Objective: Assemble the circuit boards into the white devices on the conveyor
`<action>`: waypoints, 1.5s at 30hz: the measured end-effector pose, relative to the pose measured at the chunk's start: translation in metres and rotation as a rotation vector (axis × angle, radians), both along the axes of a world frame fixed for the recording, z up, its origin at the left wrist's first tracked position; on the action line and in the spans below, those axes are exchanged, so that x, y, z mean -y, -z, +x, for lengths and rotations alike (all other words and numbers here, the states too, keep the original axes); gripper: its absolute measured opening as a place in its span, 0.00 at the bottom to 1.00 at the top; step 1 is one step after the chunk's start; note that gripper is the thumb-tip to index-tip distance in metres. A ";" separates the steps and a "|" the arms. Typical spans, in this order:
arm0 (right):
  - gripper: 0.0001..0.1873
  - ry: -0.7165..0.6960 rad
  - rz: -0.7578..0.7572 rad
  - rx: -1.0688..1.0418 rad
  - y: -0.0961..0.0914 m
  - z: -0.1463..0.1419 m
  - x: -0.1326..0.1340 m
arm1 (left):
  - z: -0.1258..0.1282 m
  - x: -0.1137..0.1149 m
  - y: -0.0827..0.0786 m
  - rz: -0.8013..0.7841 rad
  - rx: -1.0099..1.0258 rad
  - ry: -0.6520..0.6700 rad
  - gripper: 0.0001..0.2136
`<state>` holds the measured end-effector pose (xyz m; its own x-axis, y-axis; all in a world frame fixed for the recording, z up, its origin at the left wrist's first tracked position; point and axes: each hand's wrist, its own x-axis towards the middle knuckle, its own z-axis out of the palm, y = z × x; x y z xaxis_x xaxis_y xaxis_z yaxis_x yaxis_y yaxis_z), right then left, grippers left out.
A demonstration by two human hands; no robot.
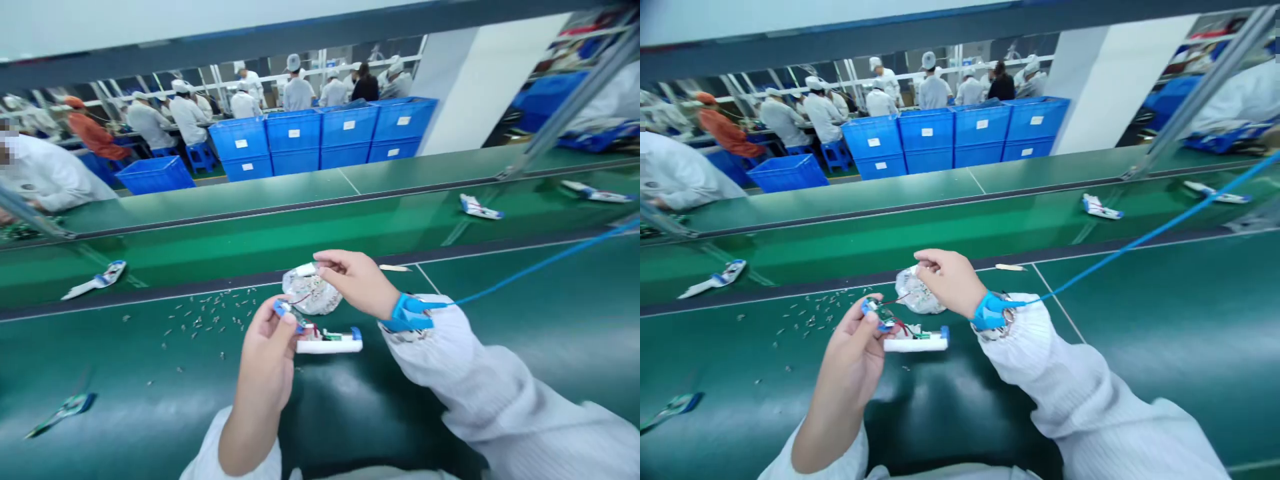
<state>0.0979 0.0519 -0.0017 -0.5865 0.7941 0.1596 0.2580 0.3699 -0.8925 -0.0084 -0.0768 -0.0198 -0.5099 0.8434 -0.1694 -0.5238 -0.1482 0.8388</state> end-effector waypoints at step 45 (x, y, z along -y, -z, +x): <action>0.15 -0.331 0.438 -0.109 -0.037 0.038 0.051 | 0.014 0.032 -0.018 0.039 -0.838 0.100 0.19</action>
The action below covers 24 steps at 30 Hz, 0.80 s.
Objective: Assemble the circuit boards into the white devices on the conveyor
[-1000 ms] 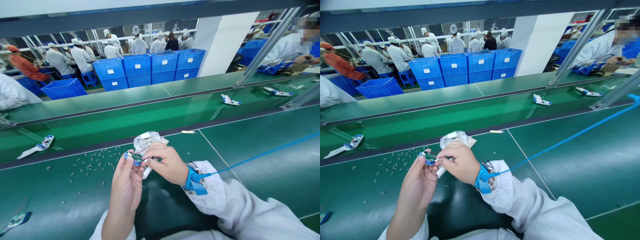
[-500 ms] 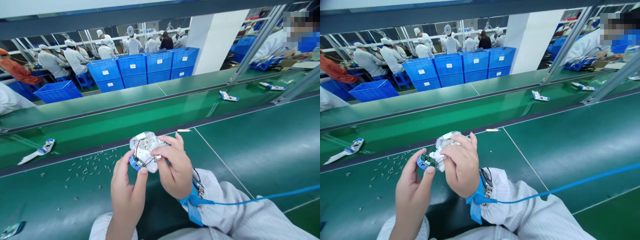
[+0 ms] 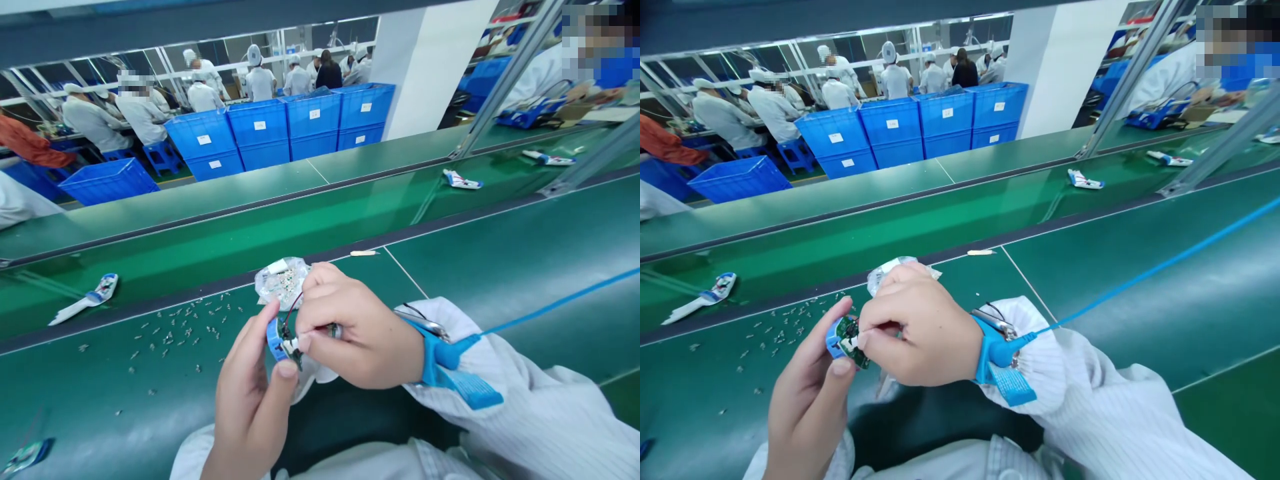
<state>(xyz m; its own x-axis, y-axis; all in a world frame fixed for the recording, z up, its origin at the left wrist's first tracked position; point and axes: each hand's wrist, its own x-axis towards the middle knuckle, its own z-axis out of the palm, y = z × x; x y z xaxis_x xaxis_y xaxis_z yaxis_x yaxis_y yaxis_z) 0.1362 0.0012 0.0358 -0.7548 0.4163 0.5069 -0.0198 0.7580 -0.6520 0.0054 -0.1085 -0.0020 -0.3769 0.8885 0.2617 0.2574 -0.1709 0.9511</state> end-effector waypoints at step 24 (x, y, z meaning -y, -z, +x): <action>0.14 -0.060 -0.043 0.060 -0.011 0.001 0.009 | 0.023 0.009 0.010 -0.001 -0.444 -0.193 0.28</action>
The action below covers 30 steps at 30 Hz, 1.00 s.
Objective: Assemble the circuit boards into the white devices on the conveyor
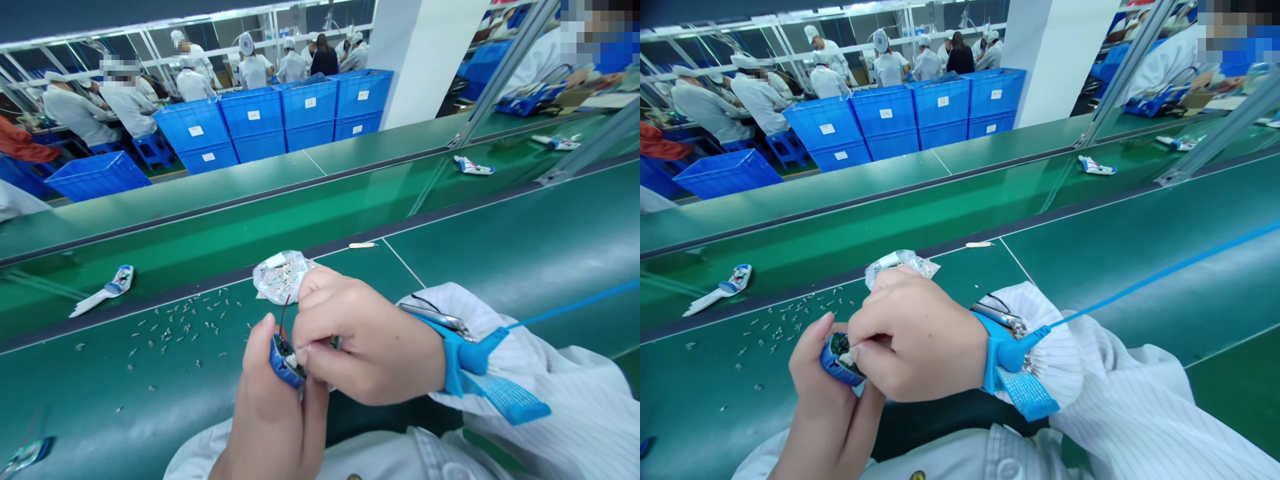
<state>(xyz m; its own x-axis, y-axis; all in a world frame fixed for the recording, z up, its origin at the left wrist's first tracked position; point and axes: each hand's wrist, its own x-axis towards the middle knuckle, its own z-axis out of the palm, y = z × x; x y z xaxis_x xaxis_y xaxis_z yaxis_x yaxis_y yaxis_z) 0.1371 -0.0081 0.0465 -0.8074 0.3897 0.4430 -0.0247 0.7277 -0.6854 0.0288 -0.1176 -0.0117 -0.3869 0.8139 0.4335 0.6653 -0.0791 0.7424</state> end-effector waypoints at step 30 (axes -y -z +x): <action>0.13 0.339 -0.244 0.080 0.029 -0.006 0.030 | -0.004 -0.010 0.000 -0.325 -0.543 -0.095 0.19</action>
